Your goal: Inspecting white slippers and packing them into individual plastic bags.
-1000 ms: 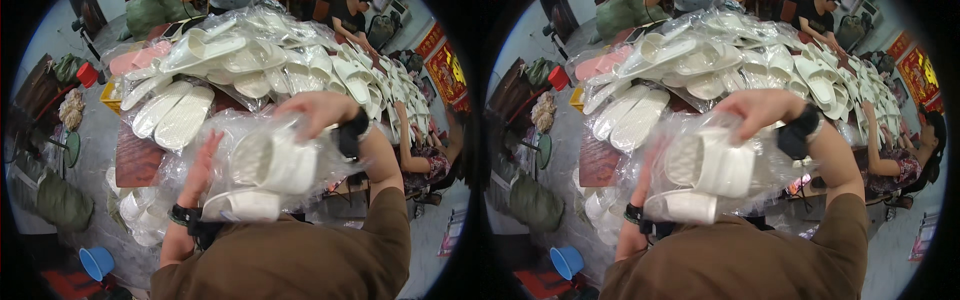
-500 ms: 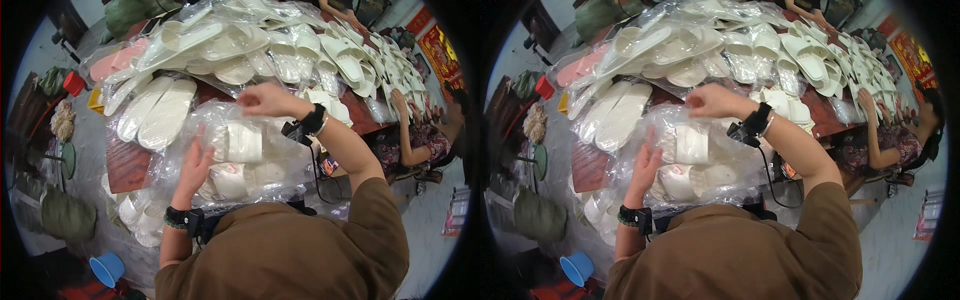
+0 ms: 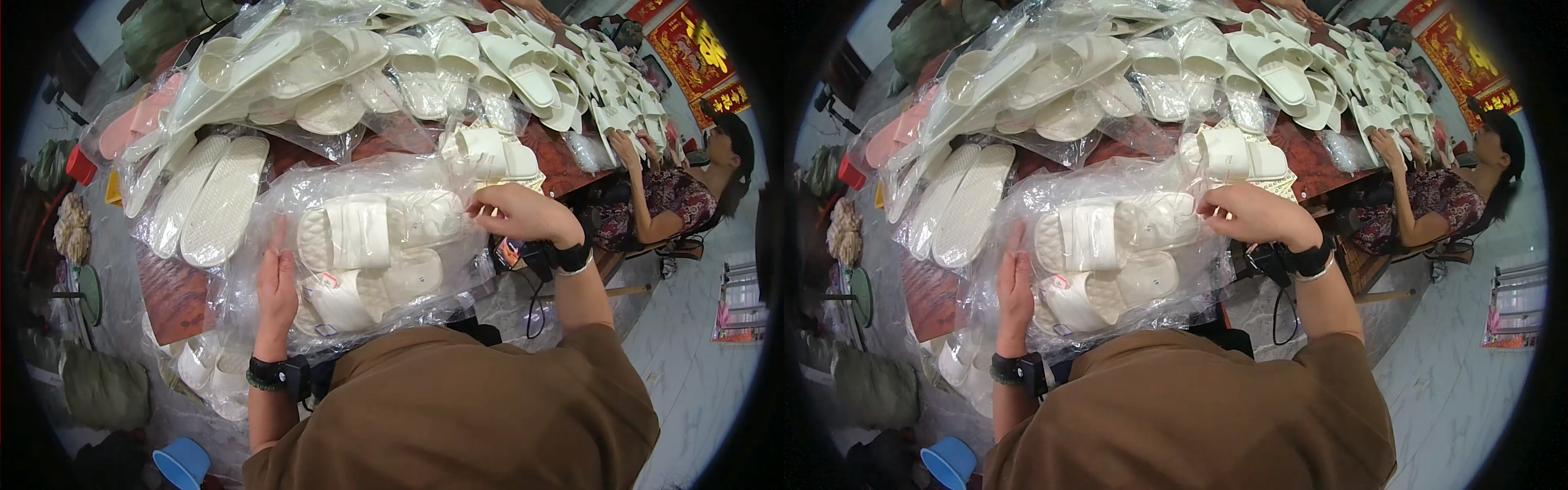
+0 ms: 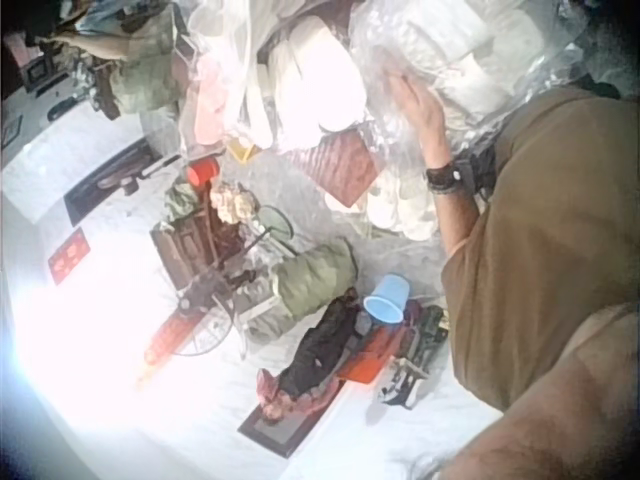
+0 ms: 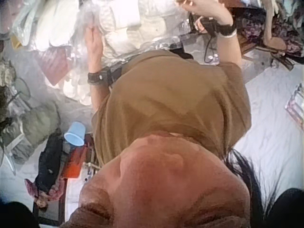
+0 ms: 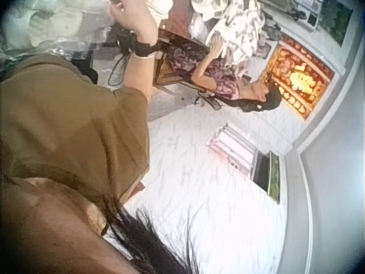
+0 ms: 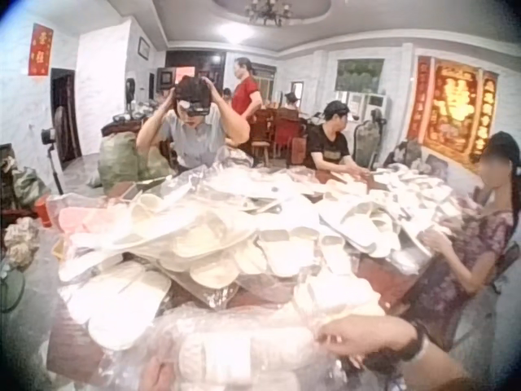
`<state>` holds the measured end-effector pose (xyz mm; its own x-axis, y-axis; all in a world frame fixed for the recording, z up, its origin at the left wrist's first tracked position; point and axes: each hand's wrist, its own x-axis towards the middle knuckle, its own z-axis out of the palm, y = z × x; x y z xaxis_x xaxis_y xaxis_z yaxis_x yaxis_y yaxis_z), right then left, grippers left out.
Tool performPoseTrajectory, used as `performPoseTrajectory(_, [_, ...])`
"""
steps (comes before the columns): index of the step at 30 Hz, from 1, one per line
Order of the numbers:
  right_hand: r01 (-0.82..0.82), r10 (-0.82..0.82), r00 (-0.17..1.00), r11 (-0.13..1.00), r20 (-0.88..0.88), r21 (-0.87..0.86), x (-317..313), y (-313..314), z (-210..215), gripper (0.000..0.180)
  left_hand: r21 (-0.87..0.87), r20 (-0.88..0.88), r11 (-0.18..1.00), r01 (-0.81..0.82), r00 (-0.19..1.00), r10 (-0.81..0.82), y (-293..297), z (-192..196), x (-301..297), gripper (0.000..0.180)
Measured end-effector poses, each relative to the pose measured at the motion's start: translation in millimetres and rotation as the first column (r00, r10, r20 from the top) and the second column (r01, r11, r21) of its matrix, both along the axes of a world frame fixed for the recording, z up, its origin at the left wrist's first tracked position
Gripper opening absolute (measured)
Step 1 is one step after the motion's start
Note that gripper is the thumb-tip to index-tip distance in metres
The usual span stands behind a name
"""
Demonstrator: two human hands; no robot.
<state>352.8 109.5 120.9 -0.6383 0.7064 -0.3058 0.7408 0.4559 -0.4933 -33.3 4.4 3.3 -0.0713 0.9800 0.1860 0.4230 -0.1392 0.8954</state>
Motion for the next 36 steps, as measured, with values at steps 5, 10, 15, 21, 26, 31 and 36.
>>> performPoseTrajectory(5, [-0.108,0.175,0.938,0.968,-0.299,0.228,-15,-17,-21,0.048,-0.017,0.012,1.0,-0.004,1.0,0.004,0,3,3,0.046])
performPoseTrajectory(10, [-0.057,-0.325,0.862,0.701,-0.39,-0.711,-5,-24,-5,0.024,-0.043,0.035,0.999,-0.027,0.999,0.028,-1,3,0,0.045])
performPoseTrajectory(15, [-0.316,-0.538,0.666,0.424,-0.517,-0.849,6,-26,-5,0.03,-0.021,0.067,0.999,-0.033,0.997,0.034,2,1,0,0.044])
performPoseTrajectory(21, [0.045,-0.36,0.879,0.714,-0.312,-0.698,-34,-20,-35,0.036,-0.021,0.173,1.0,0.009,0.985,-0.005,-1,-4,-9,0.05])
performPoseTrajectory(26, [-0.323,0.424,0.863,0.881,-0.276,0.345,-68,-5,-75,0.052,-0.04,0.396,0.998,0.042,0.918,-0.023,-3,6,-1,0.067])
performPoseTrajectory(31, [-0.435,0.575,0.808,0.727,-0.125,0.532,-103,-9,-92,0.081,-0.021,0.479,0.996,0.083,0.875,-0.063,-7,25,9,0.077])
performPoseTrajectory(36, [-0.388,0.539,0.803,0.796,-0.253,0.464,-132,-15,-87,0.081,0.054,0.538,0.997,0.055,0.839,-0.076,-10,22,13,0.086])
